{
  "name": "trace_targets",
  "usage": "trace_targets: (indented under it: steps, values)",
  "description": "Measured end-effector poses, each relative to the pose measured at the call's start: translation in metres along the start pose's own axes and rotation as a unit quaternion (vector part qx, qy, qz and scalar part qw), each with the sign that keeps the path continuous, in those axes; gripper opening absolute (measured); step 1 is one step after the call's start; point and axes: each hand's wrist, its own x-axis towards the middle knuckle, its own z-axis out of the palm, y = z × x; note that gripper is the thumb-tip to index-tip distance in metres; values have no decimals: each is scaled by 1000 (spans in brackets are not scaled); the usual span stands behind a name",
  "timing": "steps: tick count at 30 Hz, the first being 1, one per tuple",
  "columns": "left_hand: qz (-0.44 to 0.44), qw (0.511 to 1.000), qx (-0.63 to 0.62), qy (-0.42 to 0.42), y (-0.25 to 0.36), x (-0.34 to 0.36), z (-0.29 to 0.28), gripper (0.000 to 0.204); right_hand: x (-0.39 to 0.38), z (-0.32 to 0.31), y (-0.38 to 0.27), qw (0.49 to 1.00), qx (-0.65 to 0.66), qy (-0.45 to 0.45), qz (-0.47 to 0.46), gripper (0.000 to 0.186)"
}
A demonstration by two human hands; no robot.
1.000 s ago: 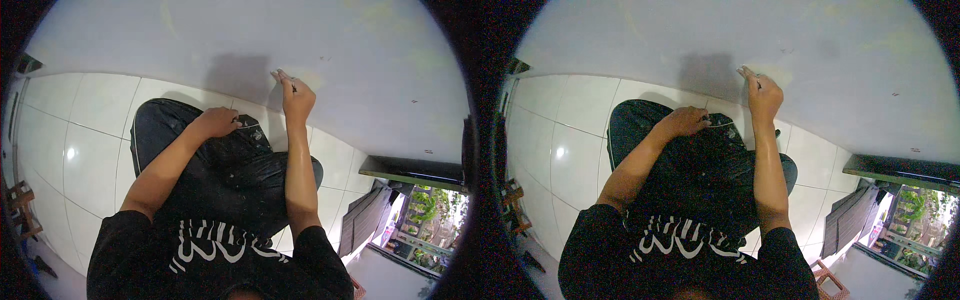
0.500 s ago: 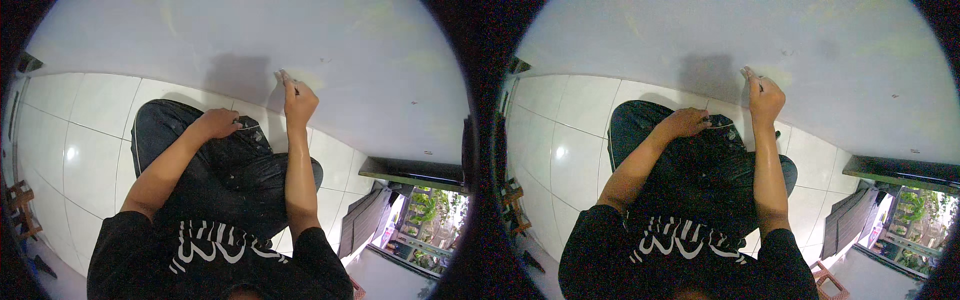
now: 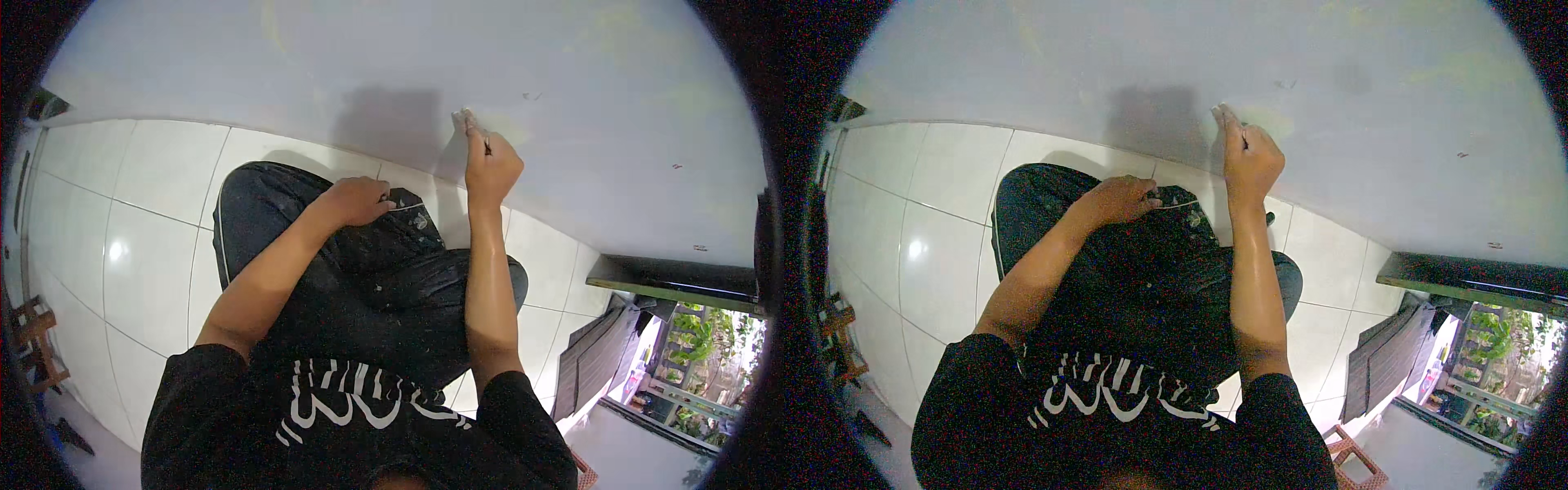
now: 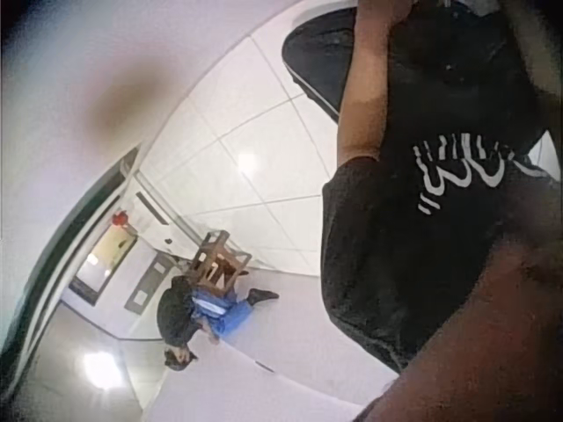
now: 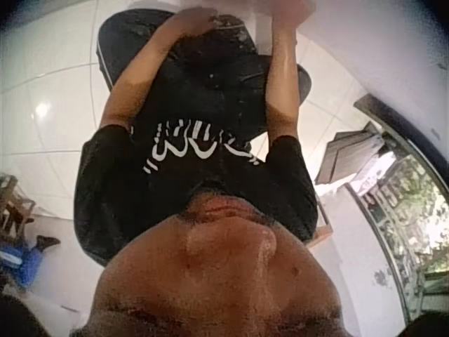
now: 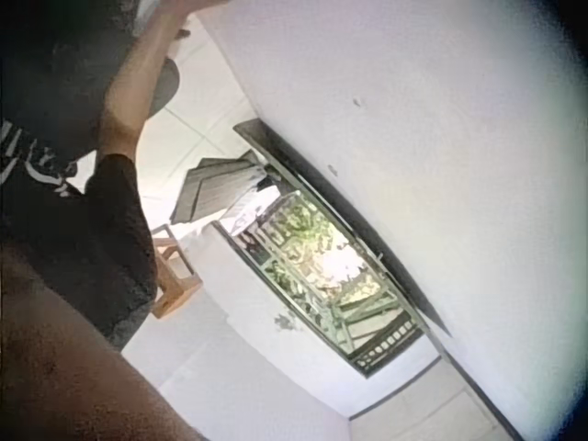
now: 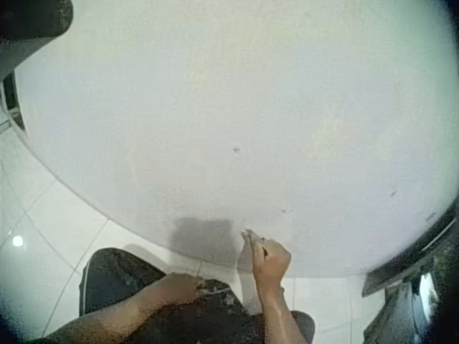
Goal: The person applies a white patching compound to small holes in a wall using a small metal scraper, spreading the material over the target areas by hand.
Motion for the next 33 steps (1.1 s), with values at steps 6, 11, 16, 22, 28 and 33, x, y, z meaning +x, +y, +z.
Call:
trace_targets:
  steps: [6,11,16,22,28,33]
  values:
    - [3,1000,-1,2,-2,3,4,47,0,5,-1,999,-16,12,-35,32]
    - [0,1000,-15,0,-5,3,7,46,3,4,2,999,9,32,-26,40]
    - [-2,1000,-14,1,-1,2,4,45,3,3,4,998,24,55,-24,33]
    - [18,1000,-3,12,-4,2,6,44,3,-3,-4,995,21,66,-68,34]
    - [7,1000,4,3,-3,2,4,45,1,-3,-1,996,-53,40,-53,31]
    - [23,999,4,30,-9,2,12,46,1,0,0,999,15,22,-29,26]
